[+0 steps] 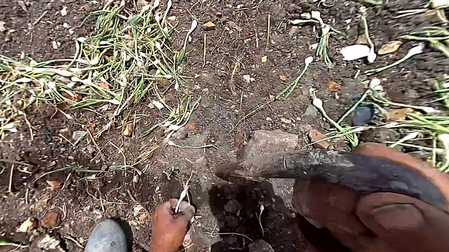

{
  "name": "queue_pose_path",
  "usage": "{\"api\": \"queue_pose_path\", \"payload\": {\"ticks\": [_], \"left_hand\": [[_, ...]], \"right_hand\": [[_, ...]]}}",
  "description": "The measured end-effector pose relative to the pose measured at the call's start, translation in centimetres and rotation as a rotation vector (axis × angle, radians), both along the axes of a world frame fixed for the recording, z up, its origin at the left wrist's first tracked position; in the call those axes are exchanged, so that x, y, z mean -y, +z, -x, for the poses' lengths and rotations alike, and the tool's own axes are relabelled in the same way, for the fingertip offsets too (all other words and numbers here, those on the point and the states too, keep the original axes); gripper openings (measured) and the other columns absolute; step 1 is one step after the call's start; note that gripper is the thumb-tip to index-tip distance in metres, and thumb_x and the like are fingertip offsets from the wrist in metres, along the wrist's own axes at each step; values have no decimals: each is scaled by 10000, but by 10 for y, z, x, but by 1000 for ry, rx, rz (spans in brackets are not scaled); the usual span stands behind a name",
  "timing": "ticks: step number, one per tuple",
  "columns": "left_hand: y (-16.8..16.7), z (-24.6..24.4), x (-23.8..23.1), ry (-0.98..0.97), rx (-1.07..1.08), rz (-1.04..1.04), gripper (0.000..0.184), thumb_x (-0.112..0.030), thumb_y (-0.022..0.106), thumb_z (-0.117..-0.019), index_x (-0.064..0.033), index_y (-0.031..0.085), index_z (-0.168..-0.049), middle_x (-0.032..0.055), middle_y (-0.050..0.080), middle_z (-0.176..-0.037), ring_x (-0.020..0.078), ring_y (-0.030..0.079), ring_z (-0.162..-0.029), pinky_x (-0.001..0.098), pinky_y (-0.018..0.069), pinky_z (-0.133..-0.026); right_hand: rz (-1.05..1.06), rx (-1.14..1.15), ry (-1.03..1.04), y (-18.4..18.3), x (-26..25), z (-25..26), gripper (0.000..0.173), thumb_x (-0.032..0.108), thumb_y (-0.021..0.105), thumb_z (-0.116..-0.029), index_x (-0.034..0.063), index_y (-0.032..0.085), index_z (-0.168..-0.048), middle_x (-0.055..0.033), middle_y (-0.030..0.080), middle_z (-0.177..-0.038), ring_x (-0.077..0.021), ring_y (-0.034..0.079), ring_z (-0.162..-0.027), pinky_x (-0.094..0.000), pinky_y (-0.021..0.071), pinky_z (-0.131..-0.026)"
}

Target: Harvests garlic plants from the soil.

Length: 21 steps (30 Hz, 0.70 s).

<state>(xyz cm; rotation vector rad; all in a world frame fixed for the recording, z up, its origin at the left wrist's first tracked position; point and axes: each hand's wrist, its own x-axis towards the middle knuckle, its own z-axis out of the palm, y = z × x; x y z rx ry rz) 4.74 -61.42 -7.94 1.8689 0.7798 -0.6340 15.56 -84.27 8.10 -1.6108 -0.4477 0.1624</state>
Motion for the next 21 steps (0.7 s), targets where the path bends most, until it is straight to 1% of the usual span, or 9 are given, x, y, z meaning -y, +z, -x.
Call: {"api": "queue_pose_path", "payload": {"ticks": [3, 5, 7, 10, 12, 14, 16, 19, 21], "left_hand": [[9, -23, -7, 211, 115, 107, 100, -162, 818, -848, -117, 733, -820, 7, 680, -713, 134, 623, -643, 371, 522, -623], [9, -32, -4, 262, 166, 129, 144, -154, 828, -849, -105, 709, -785, 33, 639, -657, 145, 554, -554, 352, 455, -535], [10, -48, 2, 258, 196, 90, 136, -173, 833, -856, -122, 725, -791, 32, 652, -675, 159, 581, -588, 381, 481, -565], [4, -69, 21, 190, 189, -65, 134, -214, 825, -870, -142, 737, -801, 36, 692, -722, 193, 658, -691, 465, 535, -659], [-3, -69, 43, -50, 99, -234, 173, -256, 743, -928, -84, 741, -908, 121, 714, -863, 295, 689, -845, 548, 553, -783], [-1, -62, 58, -276, 0, -371, 301, -276, 651, -998, -74, 720, -1210, 182, 691, -1195, 375, 677, -1108, 580, 540, -958], [3, -40, 61, -270, 155, -445, 410, -206, 632, -1012, -49, 606, -1390, 219, 646, -1309, 403, 673, -1138, 588, 542, -975], [2, -21, 45, -223, 554, -508, 263, -100, 633, -986, -40, 692, -1235, 140, 750, -1008, 302, 739, -873, 540, 602, -801], [12, -28, 41, -322, 565, -485, 175, -156, 677, -977, -114, 783, -1110, 72, 777, -960, 253, 754, -853, 528, 614, -787]], "right_hand": [[-140, 78, 22, 20, -29, -32, 171, 374, 628, -994, 232, 605, -900, 130, 543, -651, 17, 512, -518, -176, 465, -440], [-69, 63, -34, -24, -59, -33, 164, 312, 614, -989, 182, 605, -889, 109, 539, -630, -4, 507, -492, -209, 451, -419], [88, -65, -158, -99, -69, -12, 282, 404, 596, -987, 135, 650, -924, 58, 536, -595, -68, 504, -460, -296, 447, -422], [-13, -189, -247, -143, -39, 23, 383, 535, 555, -1003, 166, 627, -927, 46, 461, -548, -89, 444, -416, -301, 422, -395], [-119, -179, -267, -127, -15, 40, 343, 522, 574, -1011, 202, 595, -891, 76, 420, -544, -63, 424, -424, -273, 408, -403], [-111, -68, -265, -93, 5, 45, 280, 484, 588, -1018, 214, 634, -958, 81, 481, -593, -46, 477, -465, -253, 443, -421], [-87, 25, -258, -51, 28, 44, 255, 498, 572, -1021, 251, 632, -987, 97, 520, -634, -20, 507, -497, -220, 457, -434], [-106, 25, -231, -24, 35, 20, 256, 473, 596, -1005, 257, 602, -866, 113, 466, -583, -18, 456, -454, -213, 417, -400], [14, 15, -239, -67, 23, 9, 297, 462, 573, -1014, 203, 590, -869, 84, 471, -568, -48, 463, -431, -261, 429, -380]]}}
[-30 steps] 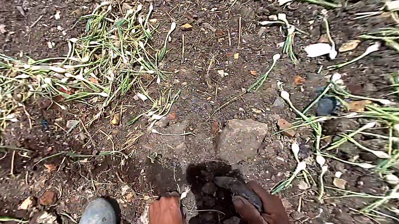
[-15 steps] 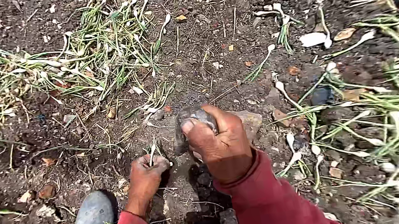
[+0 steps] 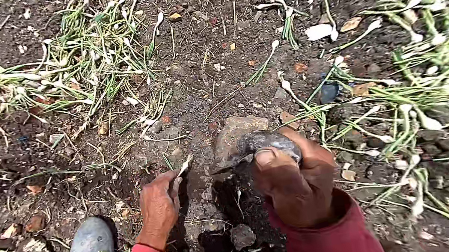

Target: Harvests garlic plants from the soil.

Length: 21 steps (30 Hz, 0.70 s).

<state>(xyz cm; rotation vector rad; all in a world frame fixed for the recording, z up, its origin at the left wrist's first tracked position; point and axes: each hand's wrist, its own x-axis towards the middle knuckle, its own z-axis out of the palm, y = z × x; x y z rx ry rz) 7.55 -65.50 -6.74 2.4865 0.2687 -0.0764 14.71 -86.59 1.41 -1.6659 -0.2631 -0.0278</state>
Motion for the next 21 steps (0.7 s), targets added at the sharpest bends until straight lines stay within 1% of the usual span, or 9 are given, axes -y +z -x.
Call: {"api": "queue_pose_path", "payload": {"ticks": [4, 6, 9, 11, 14, 16, 17, 19, 21], "left_hand": [[27, -43, 27, -220, -344, -138, 188, -269, 664, -987, -154, 803, -1039, 101, 752, -1022, 330, 705, -1026, 574, 565, -876], [23, -54, 54, -325, -457, -215, 221, -238, 607, -1001, -125, 787, -1063, 129, 725, -1110, 362, 653, -1133, 574, 537, -935], [-1, -58, 81, -463, -535, -312, 235, -147, 554, -1009, -73, 766, -1078, 158, 698, -1198, 384, 596, -1220, 576, 476, -998], [-10, -46, 79, -451, -433, -356, 214, -174, 589, -1006, -126, 778, -1096, 139, 695, -1231, 391, 569, -1256, 601, 446, -1026], [-10, -26, 65, -349, 72, -361, 221, -246, 692, -930, -198, 796, -1118, 158, 695, -1222, 469, 539, -1304, 748, 284, -1147], [-8, -19, 76, -333, 218, -374, 173, -306, 664, -919, -207, 800, -960, 113, 701, -1042, 426, 591, -1143, 703, 331, -1086], [-8, -14, 90, -365, 139, -379, 188, -342, 672, -933, -202, 792, -895, 80, 706, -960, 383, 618, -1068, 664, 381, -1045], [-10, -12, 120, -485, -255, -371, 296, -373, 597, -1003, -149, 791, -1002, 83, 740, -1084, 361, 608, -1201, 636, 354, -1117], [-27, -9, 139, -519, -451, -369, 345, -353, 532, -1019, -114, 756, -1127, 99, 709, -1230, 353, 551, -1301, 603, 310, -1154]], "right_hand": [[8, -204, -151, -70, 4, 21, 379, 513, 549, -993, 165, 633, -871, 62, 462, -536, -75, 440, -410, -293, 410, -390], [-144, -261, -168, -71, 22, 42, 358, 534, 558, -1007, 219, 574, -836, 91, 387, -522, -50, 394, -408, -262, 388, -398], [-135, -188, -221, -49, 43, 58, 316, 503, 590, -1008, 216, 587, -875, 92, 414, -555, -56, 418, -428, -266, 408, -406], [-91, -85, -242, -18, 63, 66, 280, 501, 581, -1013, 232, 617, -944, 103, 457, -585, -39, 458, -455, -254, 434, -418], [-123, 19, -248, 37, 96, 62, 258, 484, 595, -1010, 234, 611, -947, 101, 515, -628, -23, 501, -509, -226, 446, -456], [-97, 32, -242, 67, 97, 40, 274, 486, 596, -1008, 243, 568, -883, 114, 484, -603, -14, 478, -483, -211, 433, -435], [-58, 42, -254, 66, 91, 27, 273, 476, 599, -1000, 250, 575, -849, 112, 481, -585, -22, 471, -458, -216, 432, -408], [70, 49, -253, 20, 75, 14, 316, 497, 545, -1029, 218, 581, -886, 87, 467, -576, -53, 457, -428, -259, 422, -375], [183, -25, -273, -46, 62, 25, 423, 545, 520, -1022, 153, 595, -883, 49, 478, -556, -93, 474, -421, -319, 433, -384]]}}
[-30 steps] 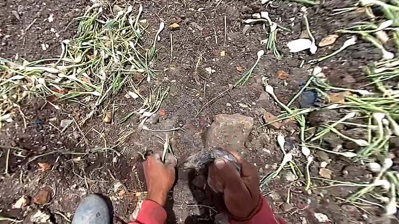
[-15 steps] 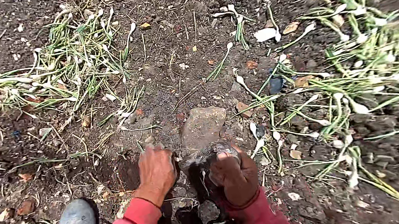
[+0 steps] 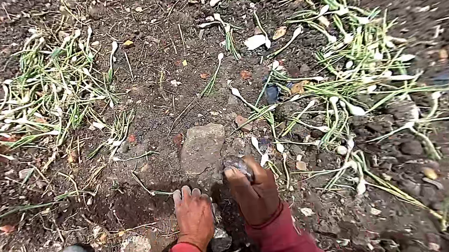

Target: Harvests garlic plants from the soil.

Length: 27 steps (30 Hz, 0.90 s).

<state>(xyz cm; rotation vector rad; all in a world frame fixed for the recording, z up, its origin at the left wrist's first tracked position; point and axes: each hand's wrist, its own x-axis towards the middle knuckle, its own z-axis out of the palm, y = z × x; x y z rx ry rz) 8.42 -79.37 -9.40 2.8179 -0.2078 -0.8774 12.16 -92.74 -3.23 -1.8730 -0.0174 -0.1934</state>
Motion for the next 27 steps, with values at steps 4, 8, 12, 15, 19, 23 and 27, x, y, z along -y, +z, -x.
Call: {"api": "queue_pose_path", "payload": {"ticks": [4, 8, 12, 15, 19, 23, 27], "left_hand": [[-38, 26, 5, 70, 329, 56, 236, -318, 628, -938, -146, 789, -931, 57, 756, -1001, 324, 666, -1102, 578, 427, -1054], [-33, 30, -17, 237, 515, 376, 213, -212, 617, -957, -123, 811, -964, 58, 781, -1016, 285, 716, -1057, 524, 525, -968], [-3, 12, -36, 368, 282, 558, 253, -213, 637, -995, -51, 774, -1132, 100, 783, -949, 245, 763, -870, 477, 617, -844], [12, -7, -35, 391, 74, 496, 304, -308, 723, -950, -80, 727, -1150, 73, 747, -851, 245, 727, -792, 502, 594, -808], [40, -45, -13, 292, -42, 286, 213, -280, 669, -998, -93, 762, -1038, 127, 755, -962, 323, 727, -970, 550, 562, -907], [15, -58, 26, -37, -25, 41, 218, -125, 568, -1002, -72, 768, -1071, 162, 724, -1133, 374, 652, -1130, 573, 493, -981], [-5, -47, 36, -165, 72, -55, 198, -141, 603, -972, -135, 789, -1040, 135, 703, -1194, 370, 606, -1188, 577, 450, -1010]], "right_hand": [[-26, -19, 34, -20, 5, 24, 405, 533, 523, -1035, 159, 571, -888, 45, 468, -552, -88, 485, -432, -309, 453, -410], [-195, 82, 56, 55, 23, 16, 263, 484, 573, -1024, 234, 627, -964, 90, 479, -598, -43, 479, -468, -247, 447, -427], [-350, 120, 80, 123, 38, -20, 212, 410, 623, -983, 254, 605, -840, 111, 490, -573, -27, 464, -432, -219, 433, -379], [-236, 59, 105, 75, 21, -37, 178, 357, 580, -1006, 210, 612, -911, 110, 497, -607, -20, 456, -458, -224, 410, -392], [-108, -115, -73, -48, 6, 7, 423, 538, 552, -999, 131, 616, -900, 44, 496, -565, -90, 487, -441, -318, 453, -420], [-217, -66, -130, -26, 23, 47, 408, 562, 554, -1012, 168, 589, -912, 60, 452, -559, -76, 464, -436, -292, 438, -409], [-121, 14, -135, 55, 68, 72, 353, 550, 561, -1011, 206, 633, -984, 73, 555, -675, -23, 540, -542, -235, 488, -483]]}}
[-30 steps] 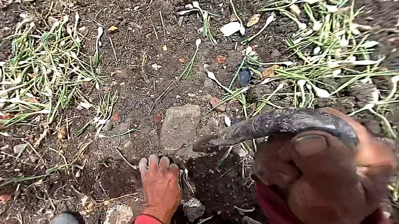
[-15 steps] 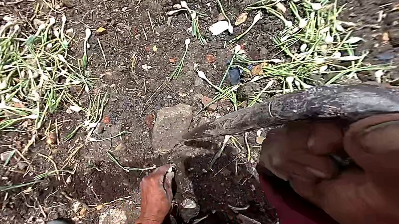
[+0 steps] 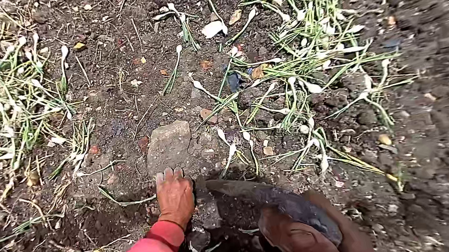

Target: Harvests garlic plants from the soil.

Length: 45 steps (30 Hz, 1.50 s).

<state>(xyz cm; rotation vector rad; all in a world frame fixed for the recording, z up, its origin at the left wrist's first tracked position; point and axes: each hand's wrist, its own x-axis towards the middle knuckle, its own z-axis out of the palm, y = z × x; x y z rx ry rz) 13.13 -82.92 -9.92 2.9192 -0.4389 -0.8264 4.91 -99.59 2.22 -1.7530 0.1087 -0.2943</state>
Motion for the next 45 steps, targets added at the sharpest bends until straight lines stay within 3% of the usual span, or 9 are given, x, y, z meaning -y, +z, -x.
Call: {"api": "queue_pose_path", "payload": {"ticks": [5, 10, 16, 19, 27, 33, 38, 42, 45], "left_hand": [[16, -11, 23, 20, 311, 245, 155, -273, 698, -945, -188, 803, -1020, 127, 719, -1012, 394, 637, -1053, 592, 487, -890], [13, -45, 99, -67, -72, 174, 334, -318, 662, -984, -55, 737, -1176, 199, 678, -1276, 434, 546, -1313, 633, 427, -1082], [27, -32, 49, 93, -31, 456, 237, -241, 629, -1009, -84, 764, -1122, 140, 760, -1055, 346, 720, -1040, 586, 561, -910], [33, -37, 8, 263, -16, 568, 158, -165, 701, -962, -102, 779, -1085, 98, 767, -939, 276, 735, -890, 563, 576, -855], [63, -67, 36, 22, -79, 289, 144, -221, 737, -925, -126, 801, -1013, 132, 749, -1048, 357, 684, -1070, 593, 525, -956], [10, -44, 89, -322, -179, 30, 215, -123, 577, -994, -61, 752, -1103, 139, 678, -1276, 400, 498, -1353, 637, 357, -1115], [36, -67, 86, -124, -176, 45, 449, -550, 655, -952, -192, 763, -1200, 109, 707, -1246, 375, 560, -1288, 649, 345, -1107], [28, -94, 112, 97, 11, 14, 562, -591, 606, -966, -96, 734, -1199, 197, 708, -1227, 427, 604, -1250, 679, 365, -1106], [7, -91, 123, 149, 20, -8, 536, -491, 669, -959, -86, 672, -1310, 201, 628, -1365, 404, 541, -1332, 619, 394, -1103]], "right_hand": [[119, -79, -43, 8, 36, 18, 406, 573, 528, -1023, 180, 603, -952, 54, 531, -652, -31, 529, -524, -240, 476, -469], [203, -65, -146, -70, 17, 24, 497, 596, 514, -1019, 122, 585, -888, 44, 518, -582, -17, 526, -472, -222, 469, -432], [-70, 93, -96, 48, 58, 0, 262, 495, 562, -1031, 252, 653, -1068, 94, 593, -712, -10, 567, -576, -204, 499, -514], [-299, 286, -84, 82, 74, -47, 211, 402, 639, -987, 222, 634, -876, 89, 536, -603, -27, 499, -462, -205, 440, -409], [43, -180, -242, -102, 10, -52, 427, 506, 546, -988, 100, 616, -876, 34, 499, -552, -90, 498, -441, -318, 451, -423], [-75, 25, -292, -58, 27, -9, 419, 541, 564, -1015, 142, 611, -893, 61, 484, -567, -57, 489, -445, -273, 448, -407], [120, -28, -227, 22, 92, 33, 365, 548, 532, -1029, 192, 603, -995, 58, 558, -697, -9, 558, -568, -220, 498, -510], [53, -69, -387, -74, 90, 25, 473, 587, 528, -1015, 135, 613, -903, 45, 495, -548, -65, 494, -422, -285, 456, -394], [-32, -117, -428, -81, 94, 14, 478, 594, 550, -998, 132, 617, -895, 59, 480, -538, -61, 469, -411, -283, 441, -389]]}}
